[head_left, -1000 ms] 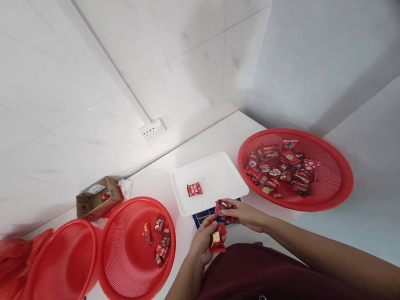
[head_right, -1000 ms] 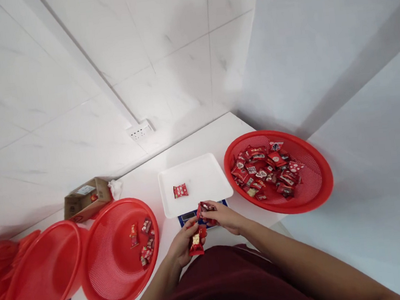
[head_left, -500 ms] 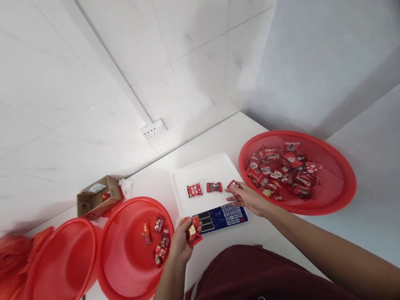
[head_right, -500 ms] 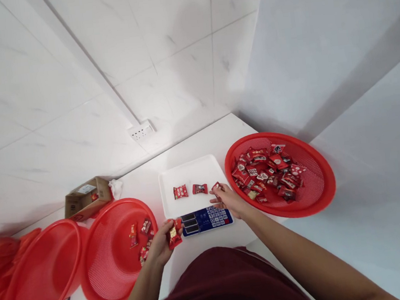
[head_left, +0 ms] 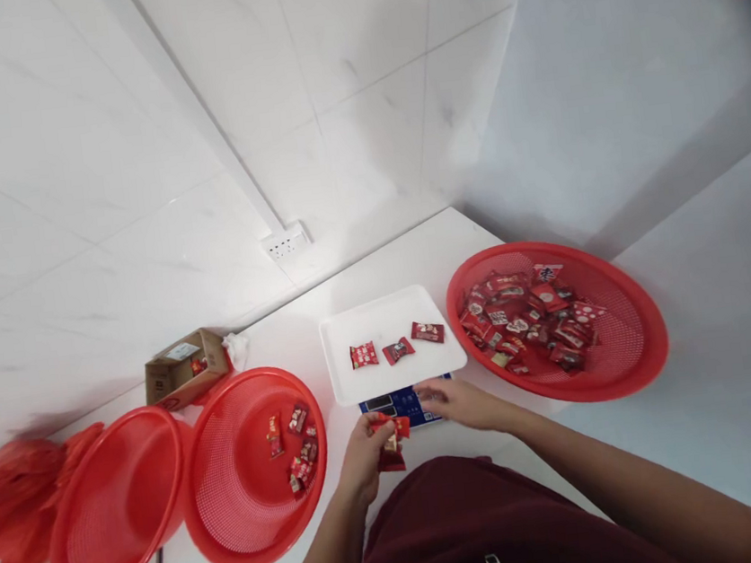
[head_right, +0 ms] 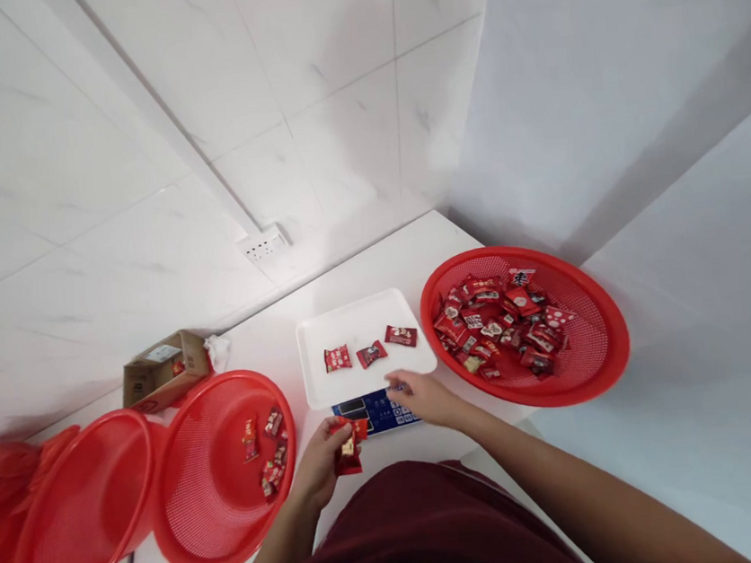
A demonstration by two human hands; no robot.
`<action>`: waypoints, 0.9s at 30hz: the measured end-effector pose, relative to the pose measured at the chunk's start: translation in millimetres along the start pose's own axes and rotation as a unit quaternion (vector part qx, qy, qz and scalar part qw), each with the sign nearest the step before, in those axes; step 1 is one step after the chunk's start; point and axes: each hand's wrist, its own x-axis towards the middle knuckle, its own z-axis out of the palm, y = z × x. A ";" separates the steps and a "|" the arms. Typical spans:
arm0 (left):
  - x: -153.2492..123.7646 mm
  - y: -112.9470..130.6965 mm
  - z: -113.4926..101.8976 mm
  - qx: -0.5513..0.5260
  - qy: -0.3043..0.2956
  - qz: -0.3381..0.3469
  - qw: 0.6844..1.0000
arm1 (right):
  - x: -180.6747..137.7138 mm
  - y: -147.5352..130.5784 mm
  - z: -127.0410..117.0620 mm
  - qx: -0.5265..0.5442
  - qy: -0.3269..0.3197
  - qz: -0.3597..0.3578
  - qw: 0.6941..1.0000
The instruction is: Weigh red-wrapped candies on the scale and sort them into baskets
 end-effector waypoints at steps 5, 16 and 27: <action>-4.9 -6.4 24.1 0.125 -0.072 0.012 0.989 | -23.1 -1.9 31.7 0.087 -0.195 0.031 0.976; -5.6 -17.7 10.7 0.050 -0.041 -0.026 0.998 | -14.3 15.3 -0.4 0.114 -0.017 0.085 0.990; 7.0 -6.4 -1.7 -0.100 0.024 0.010 0.995 | -9.2 10.8 -11.7 0.192 0.058 0.114 0.973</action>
